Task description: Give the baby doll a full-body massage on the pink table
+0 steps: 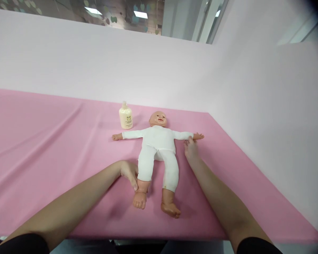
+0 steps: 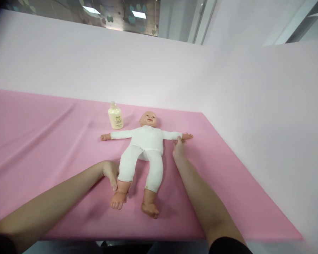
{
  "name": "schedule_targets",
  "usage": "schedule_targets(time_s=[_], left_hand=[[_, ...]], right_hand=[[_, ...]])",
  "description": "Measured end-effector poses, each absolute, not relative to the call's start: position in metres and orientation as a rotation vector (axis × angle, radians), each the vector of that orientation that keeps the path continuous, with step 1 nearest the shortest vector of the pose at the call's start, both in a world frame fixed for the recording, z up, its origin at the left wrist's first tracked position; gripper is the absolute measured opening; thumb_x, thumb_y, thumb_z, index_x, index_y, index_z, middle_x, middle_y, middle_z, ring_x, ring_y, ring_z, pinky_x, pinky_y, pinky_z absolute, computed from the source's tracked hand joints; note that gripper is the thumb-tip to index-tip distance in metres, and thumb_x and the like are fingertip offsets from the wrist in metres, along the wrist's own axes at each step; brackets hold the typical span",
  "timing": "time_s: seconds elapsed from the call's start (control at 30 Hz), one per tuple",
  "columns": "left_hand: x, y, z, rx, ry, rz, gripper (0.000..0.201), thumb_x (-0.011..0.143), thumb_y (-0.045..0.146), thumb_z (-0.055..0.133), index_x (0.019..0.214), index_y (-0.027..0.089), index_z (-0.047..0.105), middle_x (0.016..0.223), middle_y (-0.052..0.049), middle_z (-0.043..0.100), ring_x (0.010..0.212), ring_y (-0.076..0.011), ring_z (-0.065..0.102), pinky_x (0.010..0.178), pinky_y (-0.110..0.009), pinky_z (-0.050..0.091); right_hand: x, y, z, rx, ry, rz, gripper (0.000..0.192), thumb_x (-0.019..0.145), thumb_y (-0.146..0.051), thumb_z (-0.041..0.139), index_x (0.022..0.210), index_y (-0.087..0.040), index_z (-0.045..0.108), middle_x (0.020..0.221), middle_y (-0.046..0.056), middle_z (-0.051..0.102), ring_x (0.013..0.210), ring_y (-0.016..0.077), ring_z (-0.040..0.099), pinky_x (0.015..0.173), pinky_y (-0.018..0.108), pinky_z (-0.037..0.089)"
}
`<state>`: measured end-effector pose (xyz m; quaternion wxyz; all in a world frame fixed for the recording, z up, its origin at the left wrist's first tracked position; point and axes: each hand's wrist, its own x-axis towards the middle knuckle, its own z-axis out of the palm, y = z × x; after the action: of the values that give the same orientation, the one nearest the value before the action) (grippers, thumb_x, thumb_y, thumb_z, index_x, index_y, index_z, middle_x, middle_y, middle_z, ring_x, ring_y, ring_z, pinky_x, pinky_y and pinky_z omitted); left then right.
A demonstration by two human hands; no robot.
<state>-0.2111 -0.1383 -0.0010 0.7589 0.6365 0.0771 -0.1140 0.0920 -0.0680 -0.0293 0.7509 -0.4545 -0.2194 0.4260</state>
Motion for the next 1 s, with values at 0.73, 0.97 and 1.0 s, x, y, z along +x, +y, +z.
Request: schedule_targets(time_s=[0.73, 0.97, 1.0], left_hand=[[-0.214, -0.130, -0.018, 0.879, 0.245, 0.418, 0.049, 0.069, 0.066, 0.051, 0.073, 0.017, 0.052, 0.049, 0.000, 0.044, 0.045, -0.0123, 0.041, 0.045, -0.026, 0.033], [-0.202, -0.127, -0.007, 0.634, 0.504, 0.570, 0.053, 0.086, 0.059, 0.037, 0.076, 0.012, 0.058, 0.052, -0.001, 0.044, 0.050, -0.0132, 0.041, 0.052, -0.026, 0.037], [-0.202, -0.127, -0.006, 0.615, 0.517, 0.586, 0.053, 0.087, 0.058, 0.036, 0.076, 0.011, 0.058, 0.053, -0.001, 0.044, 0.050, -0.0132, 0.042, 0.052, -0.026, 0.037]], right_hand=[[0.064, -0.087, -0.025, -0.974, -1.271, 0.507, 0.048, 0.078, -0.035, 0.063, 0.122, -0.021, 0.048, 0.120, 0.010, 0.058, 0.102, 0.0189, 0.060, 0.088, 0.036, 0.051], [0.060, -0.094, -0.024, -0.926, -1.817, 0.075, 0.029, 0.086, -0.025, 0.053, 0.115, -0.027, 0.058, 0.117, 0.006, 0.061, 0.114, 0.0220, 0.054, 0.100, 0.044, 0.044], [0.061, -0.094, -0.024, -0.920, -1.853, 0.026, 0.030, 0.086, -0.023, 0.052, 0.115, -0.027, 0.059, 0.117, 0.006, 0.062, 0.114, 0.0220, 0.054, 0.101, 0.045, 0.043]])
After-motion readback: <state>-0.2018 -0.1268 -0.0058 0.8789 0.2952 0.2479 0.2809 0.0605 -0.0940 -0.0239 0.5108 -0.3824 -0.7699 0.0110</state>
